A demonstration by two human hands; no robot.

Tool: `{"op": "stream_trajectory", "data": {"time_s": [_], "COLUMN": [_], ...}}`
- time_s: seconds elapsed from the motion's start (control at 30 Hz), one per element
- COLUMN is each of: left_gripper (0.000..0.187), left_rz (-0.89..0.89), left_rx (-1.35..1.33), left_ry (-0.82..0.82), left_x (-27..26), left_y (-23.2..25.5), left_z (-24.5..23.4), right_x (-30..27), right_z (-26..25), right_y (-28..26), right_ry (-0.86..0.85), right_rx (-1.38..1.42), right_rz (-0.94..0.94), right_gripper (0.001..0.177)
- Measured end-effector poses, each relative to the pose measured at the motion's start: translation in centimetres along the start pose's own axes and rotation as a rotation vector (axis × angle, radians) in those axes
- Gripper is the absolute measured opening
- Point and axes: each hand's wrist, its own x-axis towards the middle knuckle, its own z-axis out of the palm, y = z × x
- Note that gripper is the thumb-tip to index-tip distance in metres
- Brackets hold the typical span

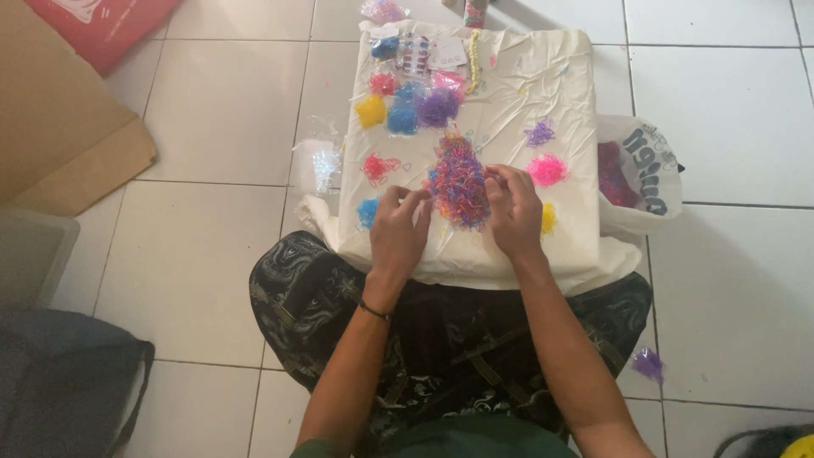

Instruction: A person is sitting on the floor weaving or arranging small colorful rubber bands on a white cloth surface.

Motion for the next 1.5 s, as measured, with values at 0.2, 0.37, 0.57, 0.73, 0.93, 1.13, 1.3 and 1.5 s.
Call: {"op": "stream_trajectory", "data": {"time_s": [0.2, 0.37, 0.57, 0.73, 0.93, 1.13, 1.3, 1.5], "left_gripper": [0.018, 0.014, 0.011, 0.009, 0.019, 0.03, 0.027, 0.026], "left_rz": [-0.002, -0.013, 0.0, -0.04, -0.32, -0.286, -0.209, -0.164], "left_rx": [-0.001, 0.072, 0.174, 0.178, -0.345, -0.79, -0.829, -0.767], "left_ry": [0.019, -0.043, -0.116, -0.189, -0.349, -0.348, -0.392, -0.378], "left_x": [3.3, 4.9, 5.7, 5.8, 5.3, 3.2, 2.4, 2.3], "left_y": [-0.4, -1.3, -1.5, -2.0, -2.3, -2.5, -1.9, -1.9], "left_z": [1.7, 2.9, 3.4, 3.1, 2.1, 3.1, 3.3, 2.6], "right_x": [0.1, 0.1, 0.1, 0.0, 0.1, 0.5, 0.6, 0.6], "right_z": [-0.1, -0.1, -0.1, -0.2, -0.1, 0.1, 0.6, 0.8], "right_y": [-0.1, -0.5, -0.6, -0.5, -0.2, 0.2, 0.6, 1.1], "right_ry": [-0.006, -0.005, -0.003, 0.005, 0.0, 0.025, 0.044, 0.045], "right_rx": [-0.003, 0.01, 0.016, 0.035, 0.042, -0.063, 0.009, 0.033], "right_rz": [0.009, 0.037, 0.021, 0.032, 0.013, -0.206, -0.431, -0.408], "right_gripper": [0.046, 0.046, 0.046, 0.045, 0.044, 0.04, 0.025, 0.006]}}
